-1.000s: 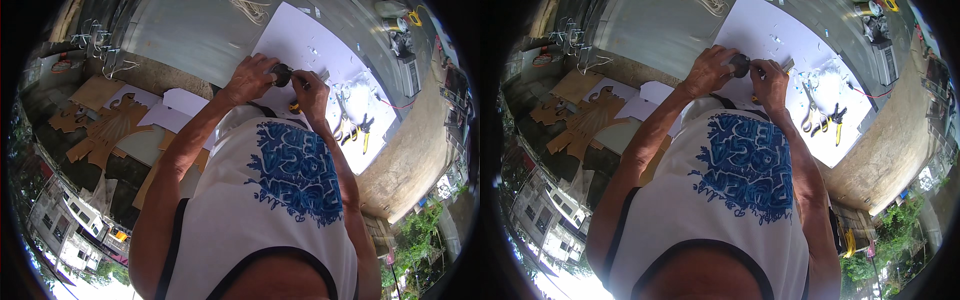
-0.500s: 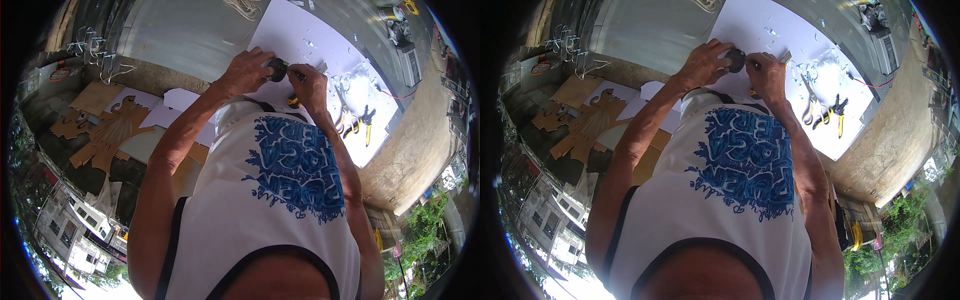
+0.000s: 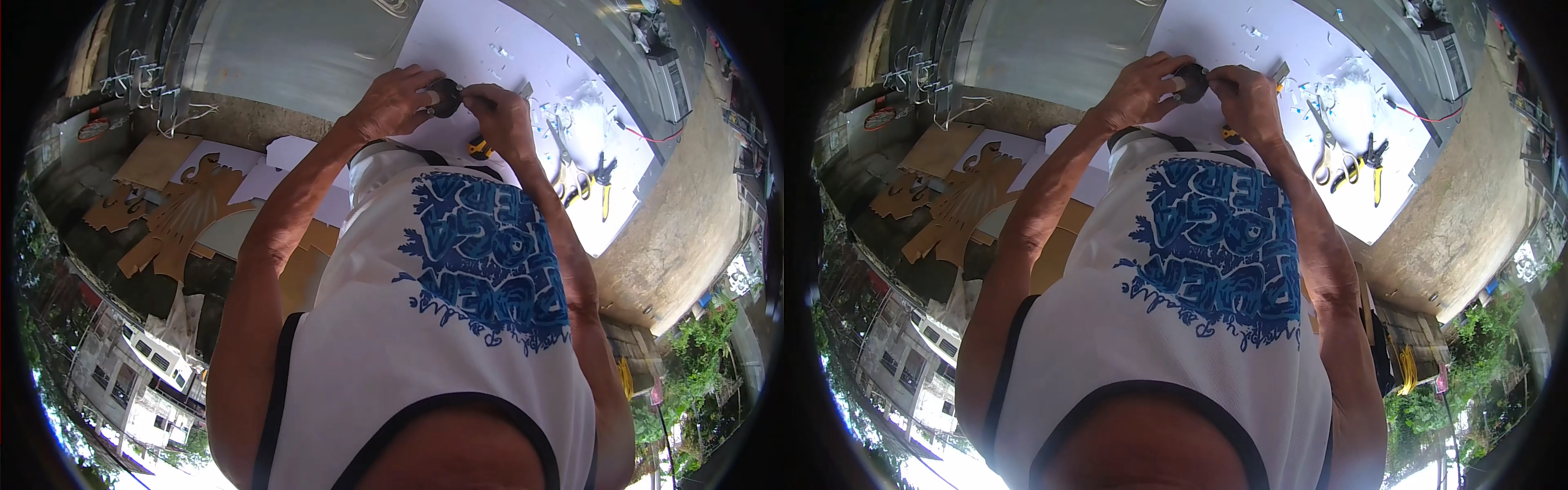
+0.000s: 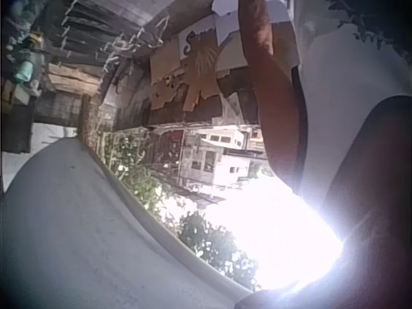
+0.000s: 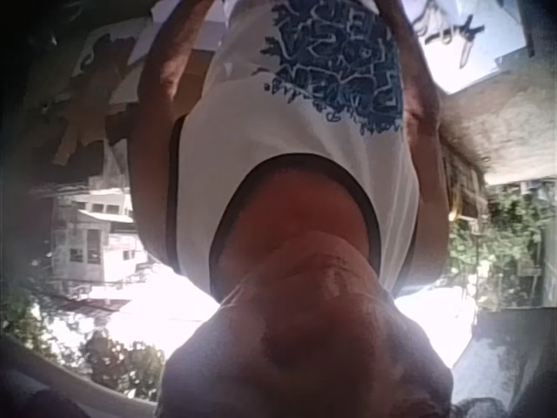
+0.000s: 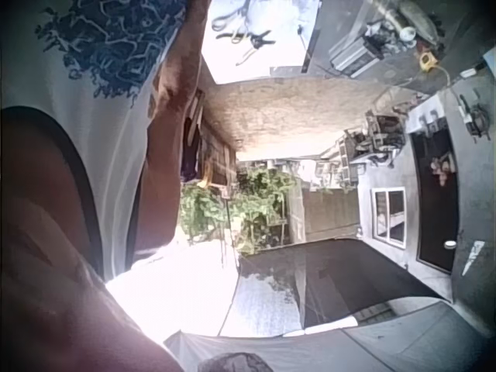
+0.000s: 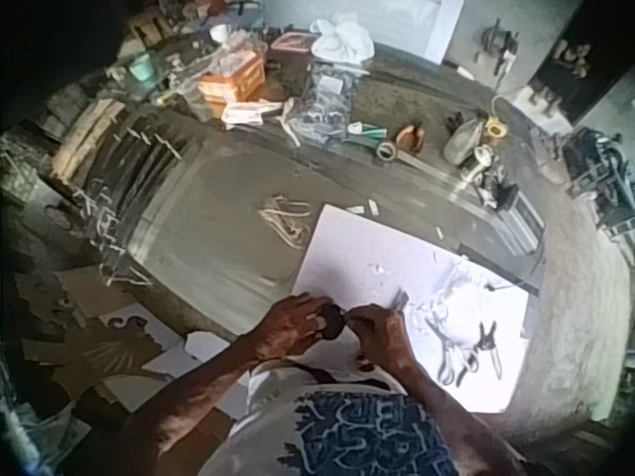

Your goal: The person assembles small decorative items on a workbench using a utility knife, pliers, and a small metal cup. They cut and shape small pieces of material, place them into the cup, and handle a long metal strip and a white sheet of paper with cutouts.

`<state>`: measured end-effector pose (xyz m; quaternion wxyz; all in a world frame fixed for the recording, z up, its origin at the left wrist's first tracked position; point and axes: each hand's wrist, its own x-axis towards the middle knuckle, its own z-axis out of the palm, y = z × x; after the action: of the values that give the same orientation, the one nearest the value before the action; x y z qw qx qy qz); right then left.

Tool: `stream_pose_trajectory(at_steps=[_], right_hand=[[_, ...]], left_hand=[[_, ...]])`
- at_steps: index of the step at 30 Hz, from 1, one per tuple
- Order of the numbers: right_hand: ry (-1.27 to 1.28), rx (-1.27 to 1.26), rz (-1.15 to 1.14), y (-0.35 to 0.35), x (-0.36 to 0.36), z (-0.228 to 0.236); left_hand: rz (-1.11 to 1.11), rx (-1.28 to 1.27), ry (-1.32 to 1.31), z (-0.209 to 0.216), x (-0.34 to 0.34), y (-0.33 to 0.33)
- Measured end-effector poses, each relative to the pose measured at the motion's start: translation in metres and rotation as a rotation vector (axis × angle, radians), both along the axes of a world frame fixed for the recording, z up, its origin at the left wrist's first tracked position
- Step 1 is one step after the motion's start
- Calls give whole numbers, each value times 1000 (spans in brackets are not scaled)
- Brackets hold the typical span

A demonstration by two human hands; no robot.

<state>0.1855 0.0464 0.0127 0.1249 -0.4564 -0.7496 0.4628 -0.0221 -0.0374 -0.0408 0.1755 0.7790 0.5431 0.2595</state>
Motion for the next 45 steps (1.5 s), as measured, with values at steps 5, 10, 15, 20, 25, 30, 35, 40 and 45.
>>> stream_pose_trajectory(at_steps=[5,10,15,20,25,30,35,40,45], right_hand=[[15,-173,-30,4,2,3],[10,-182,-38,4,3,0],[11,-249,-56,2,2,0],[28,-273,-74,4,2,-2],[37,-255,-85,3,2,-3],[29,-199,-80,3,1,-4],[-47,-95,-52,3,-2,2],[-29,117,22,0,-4,2],[-22,67,22,1,-4,6]], left_hand=[[2,31,-44,1,-3,-5],[56,38,-103,-4,-1,-9],[37,-8,-187,-5,-5,-12],[34,-16,-79,4,2,-8],[-3,-38,-58,3,-1,-4],[-17,-69,-61,5,-1,-3],[-43,-99,-19,6,-2,2],[-68,-105,-81,0,-5,5],[-46,-86,-195,-2,-6,0]])
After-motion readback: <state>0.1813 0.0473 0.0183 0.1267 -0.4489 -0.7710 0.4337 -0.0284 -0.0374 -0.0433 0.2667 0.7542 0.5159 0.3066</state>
